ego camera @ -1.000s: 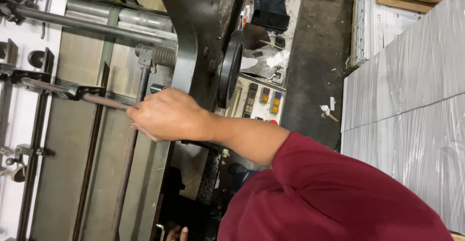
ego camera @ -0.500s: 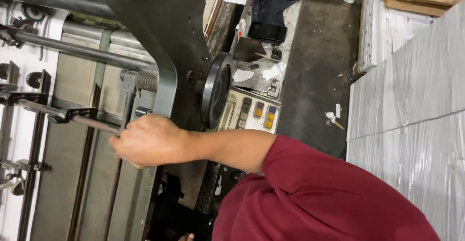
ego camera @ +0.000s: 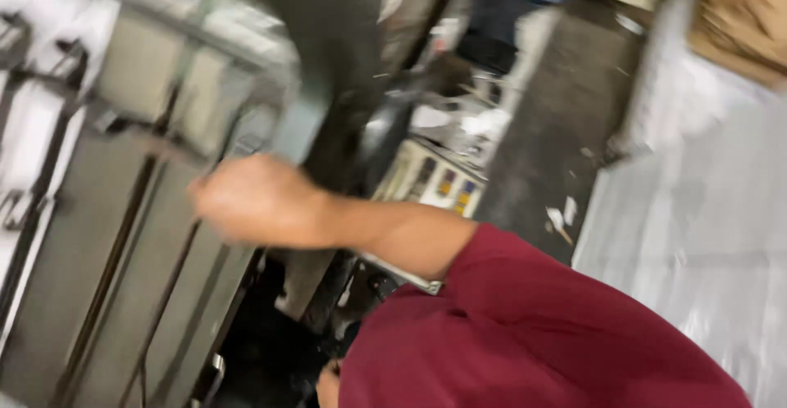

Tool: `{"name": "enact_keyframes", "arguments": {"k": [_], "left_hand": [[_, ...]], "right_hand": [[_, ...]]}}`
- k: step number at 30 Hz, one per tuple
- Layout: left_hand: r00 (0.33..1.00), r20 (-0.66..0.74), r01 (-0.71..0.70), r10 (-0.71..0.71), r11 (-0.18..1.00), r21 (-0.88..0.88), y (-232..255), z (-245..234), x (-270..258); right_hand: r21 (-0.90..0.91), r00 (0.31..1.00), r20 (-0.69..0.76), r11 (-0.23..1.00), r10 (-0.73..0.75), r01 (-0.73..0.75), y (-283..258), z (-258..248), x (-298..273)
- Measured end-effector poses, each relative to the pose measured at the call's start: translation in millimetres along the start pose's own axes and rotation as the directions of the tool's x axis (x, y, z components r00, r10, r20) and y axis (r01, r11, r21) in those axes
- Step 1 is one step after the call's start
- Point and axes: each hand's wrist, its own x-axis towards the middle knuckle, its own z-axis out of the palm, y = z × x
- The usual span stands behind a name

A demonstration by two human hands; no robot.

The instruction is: Operating and monitoring an industrial printing press and adjusting the paper feed.

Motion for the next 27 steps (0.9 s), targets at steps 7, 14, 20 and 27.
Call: {"name": "enact_keyframes", "arguments": {"k": [7, 14, 20, 27], "left_hand": [[0.946, -0.225, 0.147, -0.231, 0.93, -0.337, -18, 71, 41], [0.962, -0.12, 0.12, -0.244, 0.776, -0.62, -22, 81, 7], [0.994, -0.078, 0.046, -0.081, 0.926, -0.375, 7, 33, -5], [0.992, -0.12, -0.006, -0.033, 0.952, -0.307, 39, -26, -20]], "right_hand": [[0.04, 0.993, 0.118, 0.999, 0.004, -0.008, -10, -27, 12], [-0.223, 0.994, 0.109, 0.974, -0.013, 0.037, -12, -28, 14], [-0.345, 0.991, 0.13, 0.937, -0.016, 0.06, -11, -25, 8], [-0.42, 0.987, 0.131, 0.896, -0.096, 0.143, -9, -30, 6]]}}
